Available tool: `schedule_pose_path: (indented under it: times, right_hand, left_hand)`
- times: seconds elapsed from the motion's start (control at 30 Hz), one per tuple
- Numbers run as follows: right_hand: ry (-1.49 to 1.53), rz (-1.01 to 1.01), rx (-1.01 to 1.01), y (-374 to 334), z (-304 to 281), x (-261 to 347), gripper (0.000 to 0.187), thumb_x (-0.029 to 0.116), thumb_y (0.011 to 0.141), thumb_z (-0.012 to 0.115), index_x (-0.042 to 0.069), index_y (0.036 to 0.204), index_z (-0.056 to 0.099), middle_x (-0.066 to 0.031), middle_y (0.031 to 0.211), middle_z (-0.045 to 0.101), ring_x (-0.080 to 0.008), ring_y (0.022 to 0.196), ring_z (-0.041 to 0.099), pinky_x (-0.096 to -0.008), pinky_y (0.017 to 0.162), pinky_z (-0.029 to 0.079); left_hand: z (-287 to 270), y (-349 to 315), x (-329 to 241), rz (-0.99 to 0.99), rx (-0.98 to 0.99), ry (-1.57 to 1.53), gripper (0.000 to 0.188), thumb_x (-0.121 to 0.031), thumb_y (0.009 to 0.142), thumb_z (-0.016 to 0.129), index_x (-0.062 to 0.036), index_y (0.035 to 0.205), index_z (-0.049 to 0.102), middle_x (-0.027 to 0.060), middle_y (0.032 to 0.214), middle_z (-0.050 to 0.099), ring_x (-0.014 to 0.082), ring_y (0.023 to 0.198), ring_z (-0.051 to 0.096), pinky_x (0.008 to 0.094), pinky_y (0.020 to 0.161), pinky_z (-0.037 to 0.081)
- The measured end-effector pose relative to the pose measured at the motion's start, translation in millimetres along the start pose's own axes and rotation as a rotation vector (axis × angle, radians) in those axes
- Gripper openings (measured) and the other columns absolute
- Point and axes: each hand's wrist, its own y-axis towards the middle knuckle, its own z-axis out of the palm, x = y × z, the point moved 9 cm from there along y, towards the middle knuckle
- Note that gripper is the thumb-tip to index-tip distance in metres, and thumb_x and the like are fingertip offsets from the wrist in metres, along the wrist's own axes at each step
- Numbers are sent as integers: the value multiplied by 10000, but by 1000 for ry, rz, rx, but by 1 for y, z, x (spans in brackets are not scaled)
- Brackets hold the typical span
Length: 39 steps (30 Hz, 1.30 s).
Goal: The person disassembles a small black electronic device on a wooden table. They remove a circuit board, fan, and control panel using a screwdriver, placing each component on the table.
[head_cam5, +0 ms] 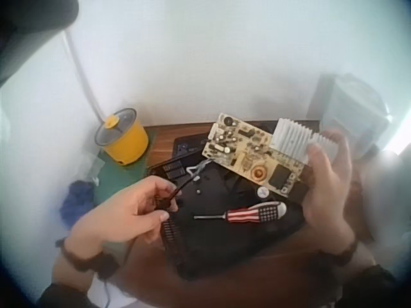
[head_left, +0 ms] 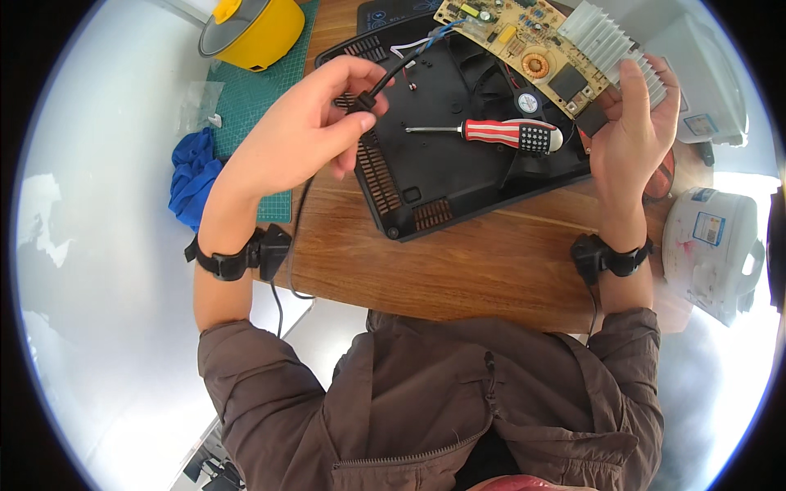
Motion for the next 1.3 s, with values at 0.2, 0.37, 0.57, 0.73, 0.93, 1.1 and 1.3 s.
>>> schedule_pose_path:
  times: [0.2,0.37,0.57,0.73,0.93,1.1,1.3]
  right_hand:
    - [-101,-113,-50,18,-18,17,375,49,954,697,-22,1256,486,-146,1095,648,-242,974,688,-352,849,592]
    - [-58,-165,-215,34,-41,32,369,72,944,714,-35,1233,510,-125,1154,601,-269,1078,638,-361,953,551]
    - [-80,-235,-170,70,-61,24,395,73,936,730,-29,1238,497,-157,1157,617,-295,1080,631,-383,887,562]
    - [147,-126,-116,59,-27,31,476,47,951,719,-7,1306,407,-180,1120,655,-300,981,696,-381,831,565]
    - [337,-103,-34,21,45,36,520,11,957,708,37,1361,382,-174,1125,652,-266,984,701,-383,849,572]
    - [441,17,10,-3,84,25,439,75,995,676,36,1349,420,-173,1161,654,-271,1013,698,-398,842,589]
    - [628,362,194,-61,180,-10,340,159,1052,574,62,1358,464,-134,1257,634,-289,1088,675,-409,888,587]
  left_hand:
    - [-20,-61,57,-255,112,-45,164,-178,1038,567,-16,1057,583,-4,689,570,83,563,582,246,589,528]
    - [-62,-131,82,-330,29,-88,167,-194,1027,587,-34,982,569,-16,681,544,68,547,543,263,622,553]
    - [-130,-186,89,-237,-315,-161,250,-299,1063,563,-57,999,561,-48,697,452,38,560,447,203,538,423]
    - [-153,-130,-20,220,-477,-479,223,-259,1095,533,-39,1060,557,-73,705,321,31,566,299,200,484,285]
    - [-163,-90,-164,620,-554,-428,148,-114,1061,502,-35,946,552,-47,668,447,49,500,374,190,436,318]
    - [-217,-23,-221,742,-413,-503,195,-103,1057,442,-42,879,495,-51,640,372,47,481,276,201,390,210]
    - [-245,-43,-207,619,-760,-315,154,-144,1033,487,-45,927,538,-58,629,356,49,470,273,218,383,197]
